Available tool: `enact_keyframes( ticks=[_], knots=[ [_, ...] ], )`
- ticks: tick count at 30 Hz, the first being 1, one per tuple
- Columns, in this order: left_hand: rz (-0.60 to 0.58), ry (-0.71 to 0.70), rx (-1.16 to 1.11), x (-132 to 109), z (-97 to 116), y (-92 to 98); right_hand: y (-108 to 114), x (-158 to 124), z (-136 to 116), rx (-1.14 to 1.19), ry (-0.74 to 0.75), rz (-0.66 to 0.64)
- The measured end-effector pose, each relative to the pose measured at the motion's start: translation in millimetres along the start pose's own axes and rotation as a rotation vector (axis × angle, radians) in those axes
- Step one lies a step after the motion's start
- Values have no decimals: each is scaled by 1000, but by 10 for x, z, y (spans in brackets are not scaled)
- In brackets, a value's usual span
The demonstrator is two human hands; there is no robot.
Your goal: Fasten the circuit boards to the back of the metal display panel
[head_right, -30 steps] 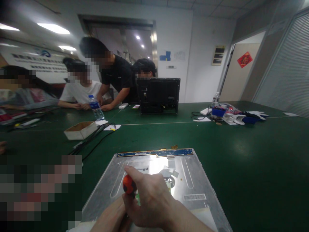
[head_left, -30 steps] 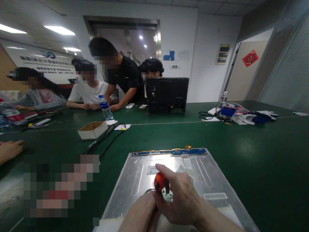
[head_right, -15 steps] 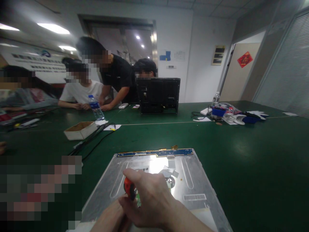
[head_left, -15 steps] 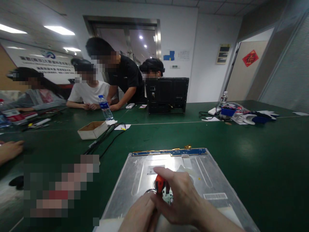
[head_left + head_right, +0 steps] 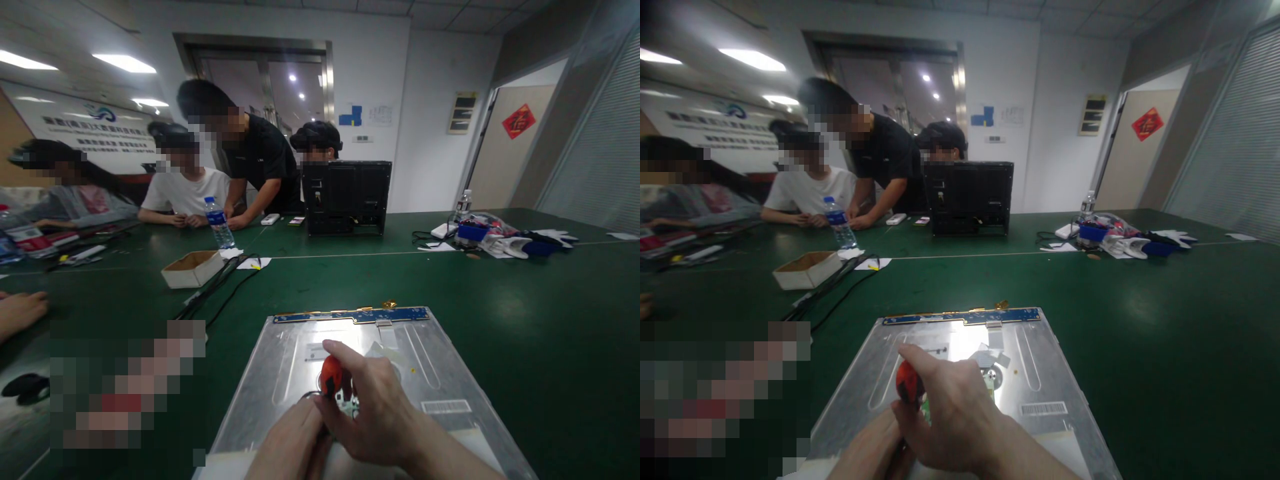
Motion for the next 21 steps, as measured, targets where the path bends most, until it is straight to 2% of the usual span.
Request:
enact_keyframes(
  ticks=[6, 12, 21],
  knots=[
    [-11, 50, -15, -35, -81, -49, 22, 32, -14, -9, -3, -15],
    [-24, 3, -69, 30, 14, -4, 9, 70, 11, 38, -13, -74],
    [-2, 7, 14, -6, 7, -14, 39, 36, 10, 17, -32, -39]
  ],
)
Point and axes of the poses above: each hand's wrist, its own x-axis towards the middle knuckle, its own y-axis out of the back of the hand, z = x × y, the point moved 9 cm from there along x, towards the middle knuckle, and after that the axes turned 2 degrees about -x, right-handed, at the moved point
